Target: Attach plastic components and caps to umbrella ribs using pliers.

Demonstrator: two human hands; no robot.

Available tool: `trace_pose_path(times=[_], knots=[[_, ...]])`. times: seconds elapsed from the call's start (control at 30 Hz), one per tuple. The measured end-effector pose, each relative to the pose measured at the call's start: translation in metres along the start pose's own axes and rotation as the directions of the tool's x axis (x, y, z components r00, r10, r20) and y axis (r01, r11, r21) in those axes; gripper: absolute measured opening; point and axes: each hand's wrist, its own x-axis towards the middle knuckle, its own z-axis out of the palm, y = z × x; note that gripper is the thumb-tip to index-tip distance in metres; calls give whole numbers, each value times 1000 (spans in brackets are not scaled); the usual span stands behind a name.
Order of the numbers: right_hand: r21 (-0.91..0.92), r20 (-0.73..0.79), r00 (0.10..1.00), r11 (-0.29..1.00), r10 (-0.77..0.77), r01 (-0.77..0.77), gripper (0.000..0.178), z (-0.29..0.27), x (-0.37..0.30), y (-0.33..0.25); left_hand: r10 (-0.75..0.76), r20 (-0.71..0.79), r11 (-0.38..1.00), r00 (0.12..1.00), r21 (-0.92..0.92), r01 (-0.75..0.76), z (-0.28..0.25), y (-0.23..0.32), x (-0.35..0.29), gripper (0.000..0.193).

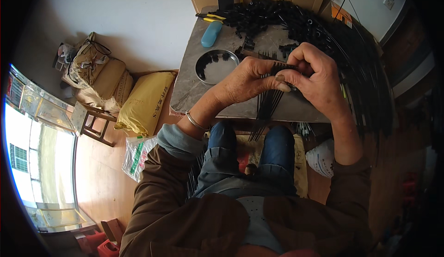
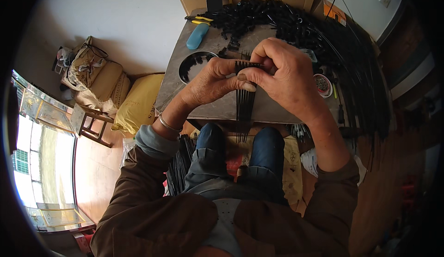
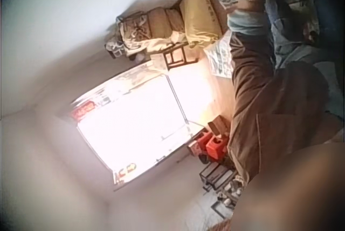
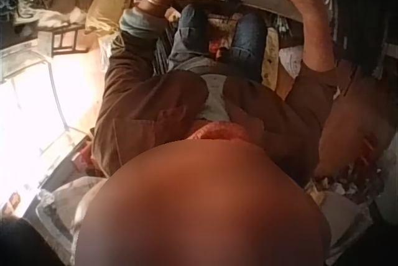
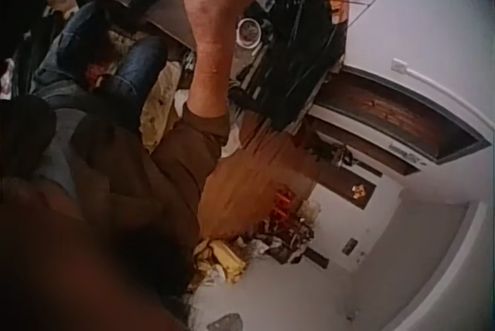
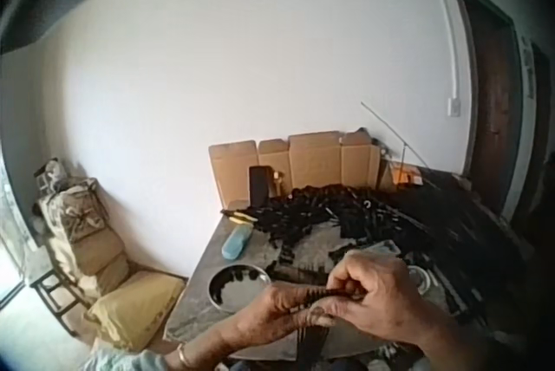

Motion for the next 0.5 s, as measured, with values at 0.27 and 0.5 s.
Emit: trace_pose_path(times=[0.27, 0.5], knots=[[-154, -34, 985, 975, -168, 161, 29, 6, 8, -4, -62, 31, 998, 998, 25, 62, 2, -8, 2, 29], [-339, -10, 923, 869, -386, 360, 16, 21, 12, 7, 76, 10, 969, 997, 236, -76, 32, -54, -20, 58]])
